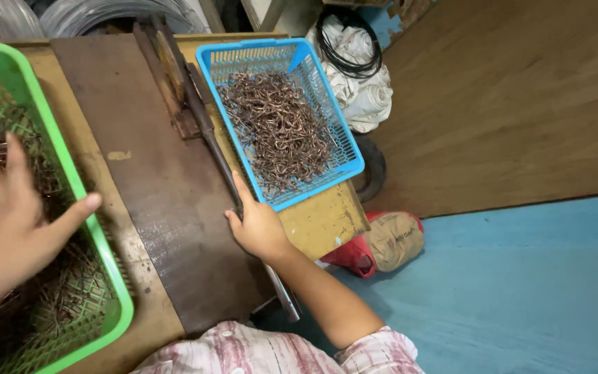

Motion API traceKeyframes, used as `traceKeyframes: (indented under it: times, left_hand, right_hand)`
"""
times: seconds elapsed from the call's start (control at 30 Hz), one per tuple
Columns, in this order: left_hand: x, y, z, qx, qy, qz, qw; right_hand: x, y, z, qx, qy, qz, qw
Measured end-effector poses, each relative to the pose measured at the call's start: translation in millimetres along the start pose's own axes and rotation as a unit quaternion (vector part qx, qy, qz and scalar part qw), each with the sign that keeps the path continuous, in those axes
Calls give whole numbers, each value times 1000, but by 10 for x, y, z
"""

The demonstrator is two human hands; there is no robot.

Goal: Processing small metal wire segments using a manual press and sorting them into baskets.

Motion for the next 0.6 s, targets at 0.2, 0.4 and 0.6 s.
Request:
traceKeyframes:
  times: [0.2,0.4,0.6]
  left_hand:
    - [-408,-1319,-210,168,261,-112,944]
    - [-582,-1293,53,-90,334,-48,937]
    - [-708,-1265,-197,-66,114,164,978]
  right_hand:
    - [4,15,-7,9,0,-4,1000]
    - [-57,166,-107,-14,51,23,998]
    - [-79,210,-100,18,38,-2,999]
Point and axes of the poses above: each hand's wrist, its own x-axis away from the middle knuckle, its own z-axis out of the back of the hand, y = z × x, the point moved 6 cm from there along -x, towards the middle knuckle
